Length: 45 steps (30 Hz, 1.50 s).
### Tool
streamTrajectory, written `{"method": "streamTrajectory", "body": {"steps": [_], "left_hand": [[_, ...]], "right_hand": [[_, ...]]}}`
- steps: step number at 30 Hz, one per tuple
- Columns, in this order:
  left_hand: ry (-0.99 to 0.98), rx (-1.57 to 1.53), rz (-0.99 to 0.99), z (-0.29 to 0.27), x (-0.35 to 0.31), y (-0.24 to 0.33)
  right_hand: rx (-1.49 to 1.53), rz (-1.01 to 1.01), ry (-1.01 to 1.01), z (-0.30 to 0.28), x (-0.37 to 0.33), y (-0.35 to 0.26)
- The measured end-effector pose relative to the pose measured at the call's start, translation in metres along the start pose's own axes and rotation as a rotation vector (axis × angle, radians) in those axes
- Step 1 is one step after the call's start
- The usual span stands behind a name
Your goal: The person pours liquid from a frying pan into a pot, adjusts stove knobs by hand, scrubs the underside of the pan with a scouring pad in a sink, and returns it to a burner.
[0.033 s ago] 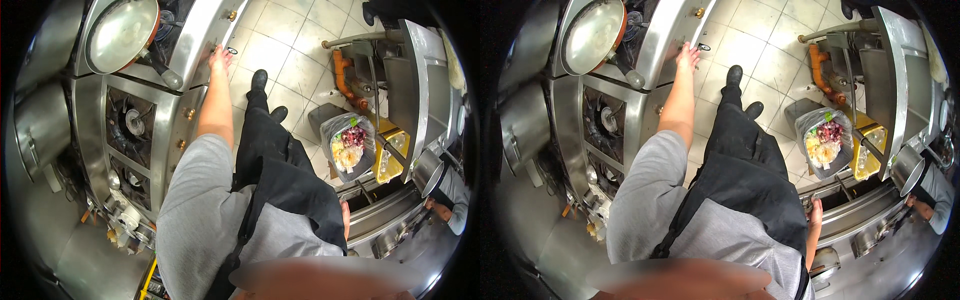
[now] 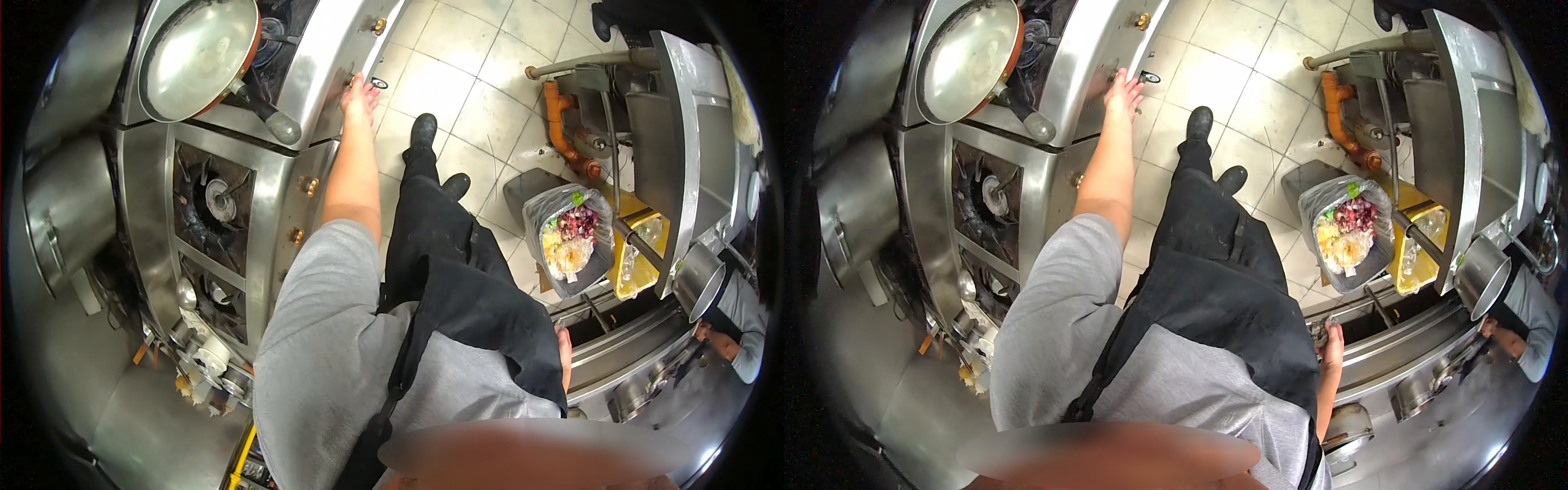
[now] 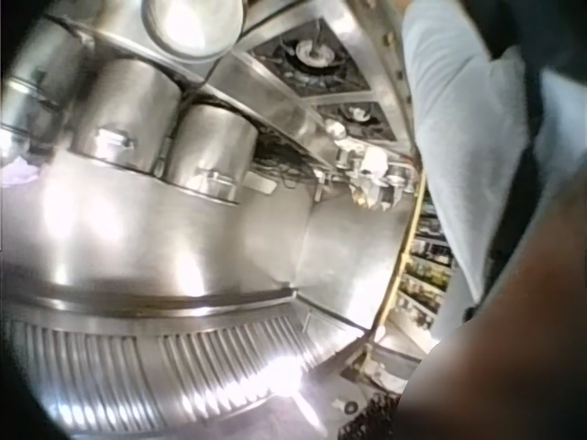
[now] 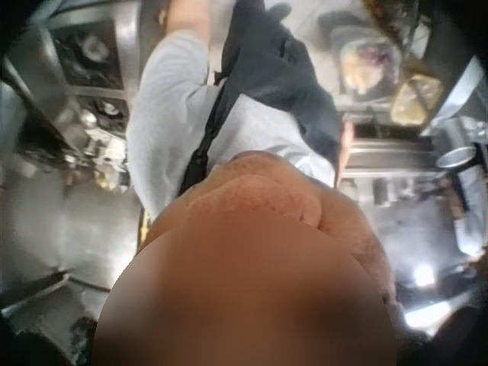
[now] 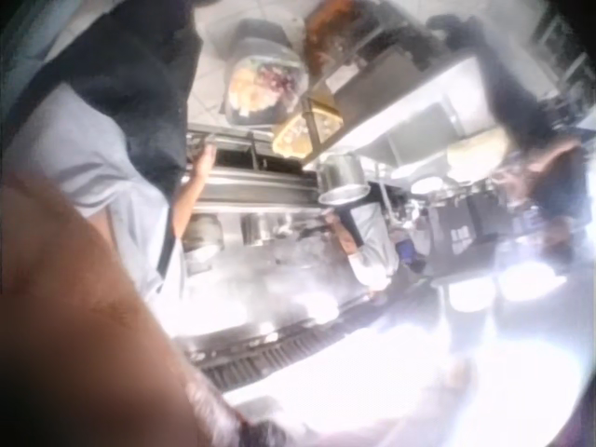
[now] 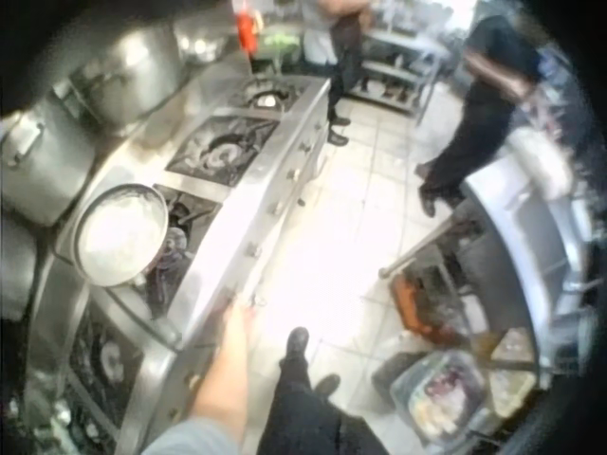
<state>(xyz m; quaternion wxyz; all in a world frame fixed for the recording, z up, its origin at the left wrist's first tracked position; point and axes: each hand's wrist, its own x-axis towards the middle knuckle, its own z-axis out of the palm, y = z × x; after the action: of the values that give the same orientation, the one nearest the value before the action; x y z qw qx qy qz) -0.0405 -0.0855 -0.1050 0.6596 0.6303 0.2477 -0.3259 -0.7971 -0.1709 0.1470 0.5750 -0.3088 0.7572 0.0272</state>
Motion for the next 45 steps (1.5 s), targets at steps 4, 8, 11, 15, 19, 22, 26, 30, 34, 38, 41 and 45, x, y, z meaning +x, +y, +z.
{"method": "streamTrajectory", "body": {"steps": [4, 8, 11, 15, 19, 22, 26, 30, 34, 38, 41, 45], "left_hand": [[-0.032, -0.082, -0.008, -0.011, -0.039, -0.002], [-0.059, -0.08, 0.012, -0.023, -0.047, 0.005], [-0.049, -0.104, -0.006, -0.012, -0.021, 0.014], [0.017, -0.274, 0.005, 0.016, 0.009, -0.001], [0.009, -0.227, 0.01, 0.013, 0.002, 0.001], [-0.089, -0.067, -0.092, 0.013, -0.04, 0.006], [-0.403, -0.137, 0.076, 0.026, -0.106, 0.024], [-0.514, -0.452, 0.215, 0.062, -0.112, 0.083], [-0.584, -0.683, 0.213, 0.095, -0.09, 0.121], [-0.563, -0.83, 0.154, 0.125, -0.108, 0.135], [-0.61, -0.738, 0.176, 0.102, -0.115, 0.143], [-0.357, -0.804, 0.218, 0.073, -0.145, 0.185]], "right_hand": [[0.007, 0.019, 0.094, -0.002, 0.011, 0.017], [-0.176, 0.061, -0.071, 0.004, 0.016, -0.001], [-0.179, 0.048, -0.07, 0.0, 0.027, 0.003], [-0.224, 0.039, -0.07, 0.001, 0.024, -0.02], [-0.208, 0.045, -0.082, 0.003, 0.019, -0.032], [-0.159, 0.048, -0.049, -0.004, 0.026, -0.018], [-0.086, 0.087, -0.021, 0.003, 0.029, -0.008], [-0.197, 0.087, -0.117, 0.009, 0.03, -0.018], [-0.213, 0.017, -0.064, 0.024, 0.031, -0.03], [0.012, -0.061, -0.069, 0.034, 0.048, -0.023], [-0.032, -0.043, 0.017, 0.054, 0.028, -0.086], [-0.056, -0.039, 0.041, 0.056, 0.033, -0.117]]}}
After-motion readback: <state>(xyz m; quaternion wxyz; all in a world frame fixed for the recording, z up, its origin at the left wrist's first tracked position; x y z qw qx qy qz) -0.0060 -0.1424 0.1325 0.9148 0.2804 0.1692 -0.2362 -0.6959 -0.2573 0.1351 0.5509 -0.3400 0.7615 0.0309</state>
